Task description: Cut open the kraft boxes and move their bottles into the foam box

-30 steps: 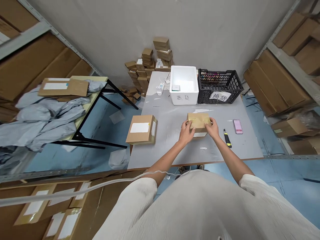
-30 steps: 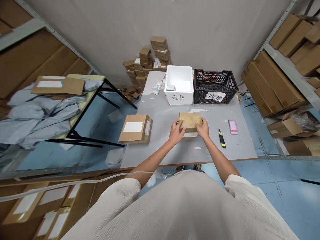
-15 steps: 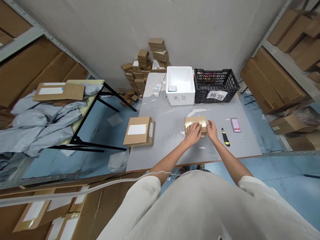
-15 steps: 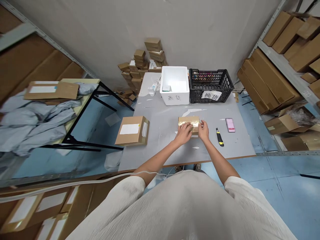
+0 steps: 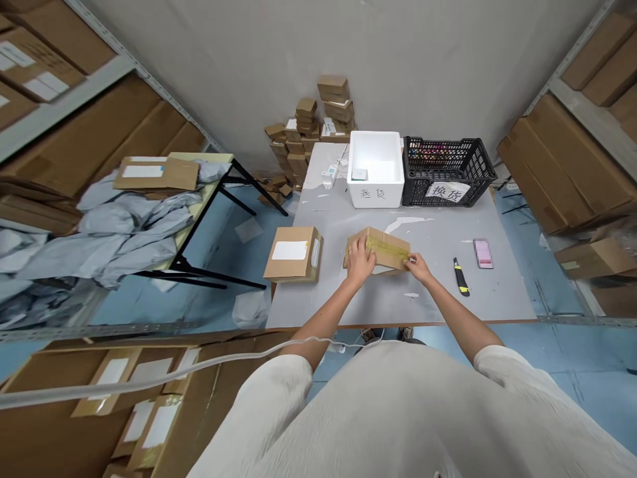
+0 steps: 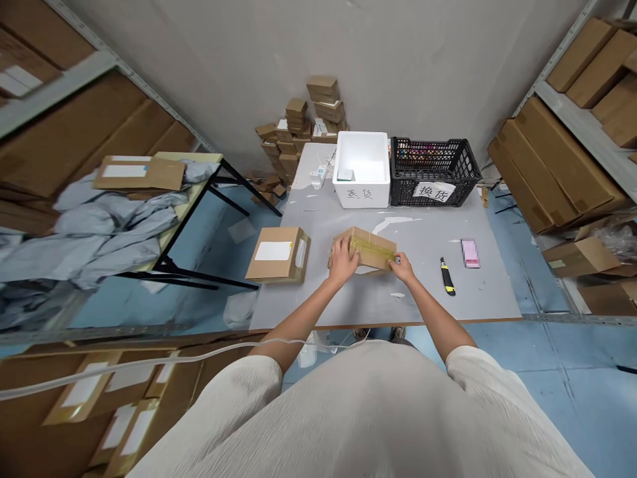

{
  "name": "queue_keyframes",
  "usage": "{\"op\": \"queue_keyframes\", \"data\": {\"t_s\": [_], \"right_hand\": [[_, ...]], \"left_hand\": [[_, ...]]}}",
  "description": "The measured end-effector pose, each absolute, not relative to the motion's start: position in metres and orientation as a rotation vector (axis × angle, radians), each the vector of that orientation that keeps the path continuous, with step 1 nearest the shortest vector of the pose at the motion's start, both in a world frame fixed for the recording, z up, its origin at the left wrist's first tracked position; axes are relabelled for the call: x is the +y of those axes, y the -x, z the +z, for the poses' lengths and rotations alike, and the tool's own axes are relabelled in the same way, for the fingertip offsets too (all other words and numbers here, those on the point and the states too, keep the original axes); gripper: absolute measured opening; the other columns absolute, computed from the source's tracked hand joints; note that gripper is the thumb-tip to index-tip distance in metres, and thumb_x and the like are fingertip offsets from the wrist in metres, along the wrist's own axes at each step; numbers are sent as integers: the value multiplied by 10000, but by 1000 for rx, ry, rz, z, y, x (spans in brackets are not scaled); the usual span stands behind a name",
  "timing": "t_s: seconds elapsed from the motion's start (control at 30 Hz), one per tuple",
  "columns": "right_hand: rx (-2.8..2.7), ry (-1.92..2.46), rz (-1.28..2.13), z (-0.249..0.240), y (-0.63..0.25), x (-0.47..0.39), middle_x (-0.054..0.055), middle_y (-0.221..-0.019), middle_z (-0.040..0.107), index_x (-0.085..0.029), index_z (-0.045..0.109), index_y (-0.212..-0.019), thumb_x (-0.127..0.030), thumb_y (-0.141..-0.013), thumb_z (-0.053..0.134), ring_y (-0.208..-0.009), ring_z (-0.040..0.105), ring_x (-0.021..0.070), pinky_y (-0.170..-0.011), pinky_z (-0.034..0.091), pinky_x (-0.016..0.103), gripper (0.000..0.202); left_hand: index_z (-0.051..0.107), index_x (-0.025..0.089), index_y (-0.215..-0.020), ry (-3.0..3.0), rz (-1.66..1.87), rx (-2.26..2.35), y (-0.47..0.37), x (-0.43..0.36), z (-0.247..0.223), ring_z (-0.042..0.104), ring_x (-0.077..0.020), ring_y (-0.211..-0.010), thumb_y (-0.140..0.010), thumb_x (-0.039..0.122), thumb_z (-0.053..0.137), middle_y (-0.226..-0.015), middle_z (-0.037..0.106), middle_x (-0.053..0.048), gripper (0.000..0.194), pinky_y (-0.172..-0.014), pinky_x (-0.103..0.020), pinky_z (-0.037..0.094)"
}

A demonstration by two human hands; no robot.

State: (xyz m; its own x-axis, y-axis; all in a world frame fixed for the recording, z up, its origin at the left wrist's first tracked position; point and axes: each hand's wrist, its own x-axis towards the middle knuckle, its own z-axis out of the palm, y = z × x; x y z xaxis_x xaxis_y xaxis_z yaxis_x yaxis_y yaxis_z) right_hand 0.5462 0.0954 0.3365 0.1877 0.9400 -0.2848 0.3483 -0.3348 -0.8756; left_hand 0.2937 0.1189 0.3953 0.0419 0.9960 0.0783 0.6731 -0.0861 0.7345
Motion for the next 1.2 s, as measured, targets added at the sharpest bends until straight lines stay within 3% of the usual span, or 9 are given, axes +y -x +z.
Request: {"op": "queue_keyframes", "data": {"t_s": [0.27, 0.47, 0.67, 1.0, 1.2], "right_hand": [[-1153, 1669, 1290, 338, -504, 97, 67, -1218, 747, -259, 617, -1059, -550, -753, 771, -1047, 696, 237, -967, 577, 402, 450], [-1234, 1741, 1107, 357, -515, 85, 56, -1248, 742, -285, 619, -1084, -519, -787, 701, -1086, 693, 264, -956, 579, 411, 387], [-1246, 1902, 872, 355, -552, 65, 86, -1270, 740, -266, 629, -1123, -476, -771, 645, -1132, 675, 296, -1026, 556, 457, 410], [-1259, 1882, 937, 343, -593, 37, 117, -1402, 714, -257, 635, -1201, -529, -822, 671, -1267, 678, 311, -1088, 555, 487, 468], [-1211, 1961, 872, 338, -636, 41, 112, -1313, 755, -248, 687, -1232, -527, -927, 621, -1155, 719, 275, -1019, 590, 438, 418]], "left_hand": [[557, 242, -1551, -1454, 988, 1833, -238, 111, 370, 531, -332, -1491, -878, 156, 649, -1480, 627, -138, 685, -1312, -500, 393], [583, 226, -1479, -1362, 955, 1761, -242, 102, 363, 587, -336, -1441, -885, 172, 700, -1454, 632, -151, 607, -1257, -474, 464], [570, 220, -1475, -1333, 888, 1607, -283, 95, 341, 633, -325, -1378, -836, 133, 732, -1454, 624, -154, 665, -1210, -457, 504], [455, 214, -1627, -1460, 779, 1499, -310, 81, 304, 560, -341, -1469, -799, 186, 743, -1508, 576, -162, 876, -1248, -472, 472], [440, 253, -1652, -1712, 704, 1651, -317, 76, 316, 410, -410, -1590, -829, 212, 714, -1681, 437, -184, 868, -1286, -612, 384]]}}
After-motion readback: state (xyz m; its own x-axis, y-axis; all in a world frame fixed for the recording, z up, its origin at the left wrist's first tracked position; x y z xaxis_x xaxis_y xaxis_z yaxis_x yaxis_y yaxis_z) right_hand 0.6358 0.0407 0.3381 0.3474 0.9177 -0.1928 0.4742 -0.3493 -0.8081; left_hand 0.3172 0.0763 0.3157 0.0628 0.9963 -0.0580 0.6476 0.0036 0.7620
